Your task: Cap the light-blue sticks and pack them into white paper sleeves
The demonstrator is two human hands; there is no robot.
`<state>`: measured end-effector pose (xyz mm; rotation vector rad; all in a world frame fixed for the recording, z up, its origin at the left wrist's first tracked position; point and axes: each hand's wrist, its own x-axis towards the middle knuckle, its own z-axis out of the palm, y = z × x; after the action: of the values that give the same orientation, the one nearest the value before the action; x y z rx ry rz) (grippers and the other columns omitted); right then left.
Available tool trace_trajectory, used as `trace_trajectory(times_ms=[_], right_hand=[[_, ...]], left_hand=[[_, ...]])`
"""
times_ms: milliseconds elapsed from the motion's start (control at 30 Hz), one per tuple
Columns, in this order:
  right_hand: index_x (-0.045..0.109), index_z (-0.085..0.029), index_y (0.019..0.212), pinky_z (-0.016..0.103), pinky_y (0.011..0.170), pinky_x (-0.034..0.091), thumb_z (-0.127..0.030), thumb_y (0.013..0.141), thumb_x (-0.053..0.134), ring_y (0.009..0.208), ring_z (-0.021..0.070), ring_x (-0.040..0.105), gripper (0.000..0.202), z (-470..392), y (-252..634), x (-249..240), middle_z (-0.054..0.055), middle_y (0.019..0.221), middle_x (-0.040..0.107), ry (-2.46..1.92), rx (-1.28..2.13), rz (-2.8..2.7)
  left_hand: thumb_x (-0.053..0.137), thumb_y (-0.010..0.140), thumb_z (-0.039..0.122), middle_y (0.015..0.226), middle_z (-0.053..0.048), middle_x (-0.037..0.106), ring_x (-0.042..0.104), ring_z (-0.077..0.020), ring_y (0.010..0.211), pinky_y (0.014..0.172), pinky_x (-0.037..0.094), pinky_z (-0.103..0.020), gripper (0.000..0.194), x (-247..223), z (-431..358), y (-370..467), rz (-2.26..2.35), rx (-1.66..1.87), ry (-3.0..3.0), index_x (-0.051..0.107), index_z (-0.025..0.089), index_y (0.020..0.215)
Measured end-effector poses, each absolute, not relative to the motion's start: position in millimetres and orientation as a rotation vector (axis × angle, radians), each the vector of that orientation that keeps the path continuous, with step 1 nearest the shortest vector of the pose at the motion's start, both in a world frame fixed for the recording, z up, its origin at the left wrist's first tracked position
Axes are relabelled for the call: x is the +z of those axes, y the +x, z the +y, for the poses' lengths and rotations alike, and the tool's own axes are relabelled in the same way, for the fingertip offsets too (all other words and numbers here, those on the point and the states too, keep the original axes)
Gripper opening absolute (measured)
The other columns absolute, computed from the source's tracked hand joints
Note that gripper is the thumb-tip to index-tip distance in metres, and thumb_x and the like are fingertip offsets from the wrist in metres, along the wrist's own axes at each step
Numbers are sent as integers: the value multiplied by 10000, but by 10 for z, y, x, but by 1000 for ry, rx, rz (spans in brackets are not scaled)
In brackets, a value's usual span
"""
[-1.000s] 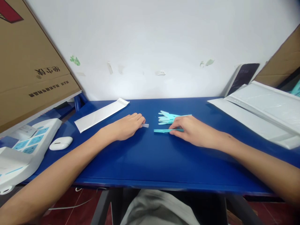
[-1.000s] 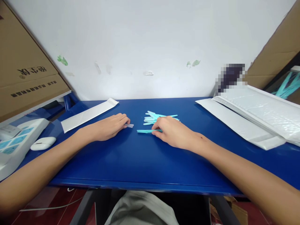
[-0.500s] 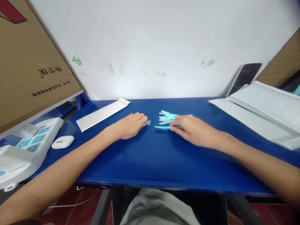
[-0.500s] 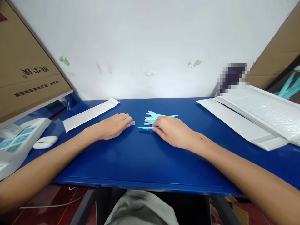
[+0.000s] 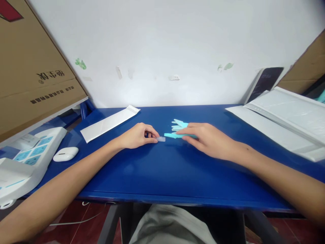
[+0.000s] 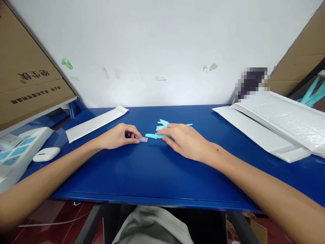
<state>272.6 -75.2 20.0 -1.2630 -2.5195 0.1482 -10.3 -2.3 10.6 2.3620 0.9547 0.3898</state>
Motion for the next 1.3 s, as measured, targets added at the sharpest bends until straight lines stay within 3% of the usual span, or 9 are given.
trace_trajectory(times_ms=[267, 633, 733, 967, 1300], right_hand=[[720, -266, 1252, 284, 660, 413, -273, 1028, 425, 771, 181, 634, 371, -753, 2716, 166, 73, 967, 675, -1270, 53, -2606], [751, -241, 1140, 287, 656, 403, -276, 1025, 440, 808, 185, 648, 334, -732, 2688, 120, 79, 1001, 683, -1252, 93, -2626], [742, -239, 1168, 287, 670, 409, -266, 1026, 434, 845, 196, 657, 341, -754, 2643, 95, 83, 1019, 679, -1248, 110, -2638], [708, -233, 1251, 282, 612, 372, -219, 1017, 429, 723, 163, 611, 364, -874, 2487, 44, 76, 989, 639, -1317, 16, -2623], [729, -207, 1166, 299, 614, 371, -256, 1043, 406, 748, 176, 638, 349, -854, 2471, -87, 74, 981, 674, -1289, -83, -2582]], left_hand=[[744, 842, 402, 941, -52, 756, 644, -164, 773, 659, 481, -270, 235, 69, -19, -96, 939, 395, 2347, 808, 221, 978], [742, 853, 372, 942, -44, 747, 630, -154, 772, 682, 479, -270, 211, 53, -19, -102, 908, 412, 2349, 809, 226, 991], [755, 841, 370, 939, -48, 750, 648, -167, 790, 696, 492, -279, 200, 45, -43, -80, 910, 432, 2329, 812, 224, 965], [714, 864, 265, 910, -43, 747, 667, -177, 799, 739, 515, -305, 157, 2, -232, 46, 879, 573, 2383, 809, 224, 981], [804, 764, 267, 780, -27, 772, 667, -171, 691, 636, 507, -280, 88, -80, -223, 90, 1040, 605, 2165, 807, 195, 813]])
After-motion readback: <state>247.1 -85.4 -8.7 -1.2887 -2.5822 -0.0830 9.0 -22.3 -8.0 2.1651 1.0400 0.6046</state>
